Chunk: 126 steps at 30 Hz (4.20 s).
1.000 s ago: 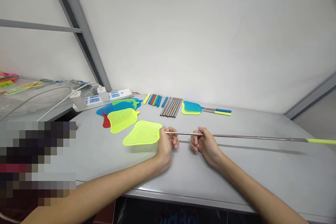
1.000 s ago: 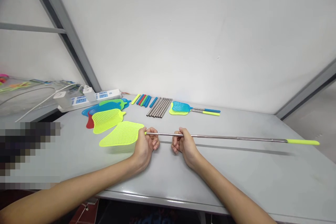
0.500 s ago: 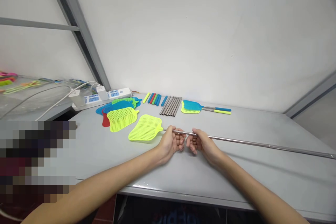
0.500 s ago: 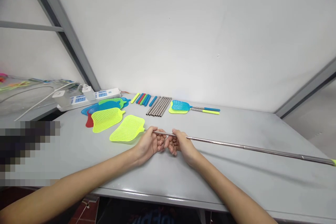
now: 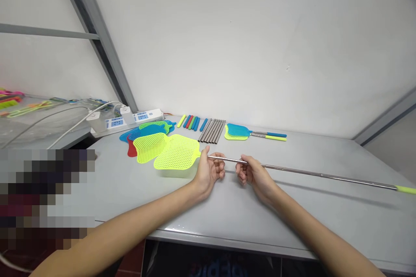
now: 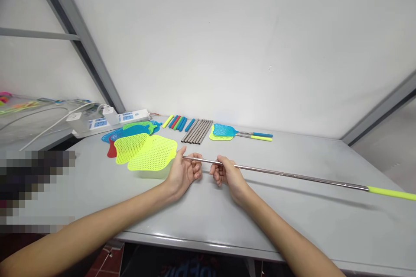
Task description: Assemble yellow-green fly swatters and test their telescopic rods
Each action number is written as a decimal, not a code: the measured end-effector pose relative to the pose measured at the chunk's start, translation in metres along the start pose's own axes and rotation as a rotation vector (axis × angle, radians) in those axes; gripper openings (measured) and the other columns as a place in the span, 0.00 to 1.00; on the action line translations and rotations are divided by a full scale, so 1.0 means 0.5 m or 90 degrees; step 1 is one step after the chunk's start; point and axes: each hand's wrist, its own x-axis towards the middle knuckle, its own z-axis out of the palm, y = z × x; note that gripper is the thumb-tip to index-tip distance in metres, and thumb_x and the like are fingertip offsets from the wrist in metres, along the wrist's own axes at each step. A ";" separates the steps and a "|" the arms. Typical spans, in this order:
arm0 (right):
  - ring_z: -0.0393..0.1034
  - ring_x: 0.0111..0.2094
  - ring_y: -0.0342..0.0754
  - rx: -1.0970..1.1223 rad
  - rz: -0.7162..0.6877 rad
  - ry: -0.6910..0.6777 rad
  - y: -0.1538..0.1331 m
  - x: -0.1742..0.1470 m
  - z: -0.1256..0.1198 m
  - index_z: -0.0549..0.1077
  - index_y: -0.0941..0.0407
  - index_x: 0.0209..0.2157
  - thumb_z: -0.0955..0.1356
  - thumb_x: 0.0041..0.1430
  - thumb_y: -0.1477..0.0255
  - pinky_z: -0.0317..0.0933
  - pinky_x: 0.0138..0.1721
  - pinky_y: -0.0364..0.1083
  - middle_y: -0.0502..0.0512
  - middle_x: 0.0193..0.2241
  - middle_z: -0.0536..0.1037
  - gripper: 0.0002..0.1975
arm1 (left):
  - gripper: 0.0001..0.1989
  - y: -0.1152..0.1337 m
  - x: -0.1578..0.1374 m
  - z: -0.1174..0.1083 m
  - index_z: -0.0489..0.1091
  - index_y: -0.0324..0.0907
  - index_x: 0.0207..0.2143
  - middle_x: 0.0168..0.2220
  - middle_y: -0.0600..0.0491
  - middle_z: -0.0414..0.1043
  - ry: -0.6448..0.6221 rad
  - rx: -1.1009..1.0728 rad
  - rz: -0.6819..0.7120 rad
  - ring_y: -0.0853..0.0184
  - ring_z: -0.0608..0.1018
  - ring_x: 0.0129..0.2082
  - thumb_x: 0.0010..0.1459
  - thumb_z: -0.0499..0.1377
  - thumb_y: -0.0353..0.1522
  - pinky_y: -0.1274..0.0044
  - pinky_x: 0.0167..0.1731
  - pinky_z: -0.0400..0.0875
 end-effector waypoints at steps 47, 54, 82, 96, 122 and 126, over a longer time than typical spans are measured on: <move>0.52 0.12 0.38 0.002 0.045 0.050 0.011 0.010 -0.005 0.66 0.60 0.16 0.56 0.51 0.63 0.48 0.15 0.40 0.48 0.10 0.59 0.20 | 0.17 0.015 0.031 -0.033 0.59 0.39 0.23 0.12 0.59 0.53 0.107 -0.034 -0.008 0.74 0.58 0.11 0.55 0.40 0.39 0.81 0.15 0.54; 0.52 0.12 0.39 -0.009 0.040 0.057 0.011 0.010 -0.003 0.66 0.60 0.16 0.56 0.51 0.63 0.48 0.15 0.40 0.48 0.10 0.59 0.20 | 0.16 0.016 0.030 -0.029 0.59 0.39 0.22 0.12 0.59 0.53 0.097 -0.014 -0.007 0.74 0.58 0.10 0.54 0.41 0.39 0.81 0.15 0.54; 0.51 0.11 0.37 0.007 0.065 -0.028 0.018 -0.003 0.005 0.65 0.60 0.16 0.55 0.53 0.59 0.45 0.13 0.38 0.48 0.10 0.60 0.23 | 0.19 0.027 0.031 -0.034 0.62 0.38 0.20 0.11 0.58 0.53 0.185 0.034 0.044 0.73 0.62 0.10 0.55 0.42 0.39 0.80 0.15 0.58; 0.54 0.14 0.37 0.230 0.229 -0.284 0.023 -0.001 -0.008 0.63 0.58 0.22 0.54 0.54 0.60 0.35 0.09 0.34 0.48 0.16 0.60 0.18 | 0.26 -0.005 -0.004 -0.014 0.67 0.36 0.20 0.18 0.49 0.69 0.175 0.126 0.192 0.66 0.72 0.19 0.56 0.37 0.40 0.73 0.27 0.64; 0.58 0.16 0.41 0.189 0.158 -0.293 0.034 -0.006 0.008 0.64 0.59 0.20 0.51 0.56 0.61 0.48 0.18 0.41 0.52 0.17 0.65 0.23 | 0.28 -0.037 -0.028 -0.002 0.68 0.35 0.24 0.18 0.48 0.71 0.154 0.192 0.167 0.66 0.72 0.20 0.53 0.38 0.46 0.75 0.25 0.64; 0.59 0.17 0.41 0.208 0.141 -0.301 0.038 -0.003 0.010 0.63 0.59 0.19 0.51 0.57 0.63 0.48 0.20 0.41 0.52 0.17 0.66 0.22 | 0.28 -0.036 -0.031 0.006 0.67 0.35 0.23 0.18 0.48 0.71 0.171 0.182 0.173 0.65 0.73 0.21 0.53 0.38 0.46 0.74 0.26 0.65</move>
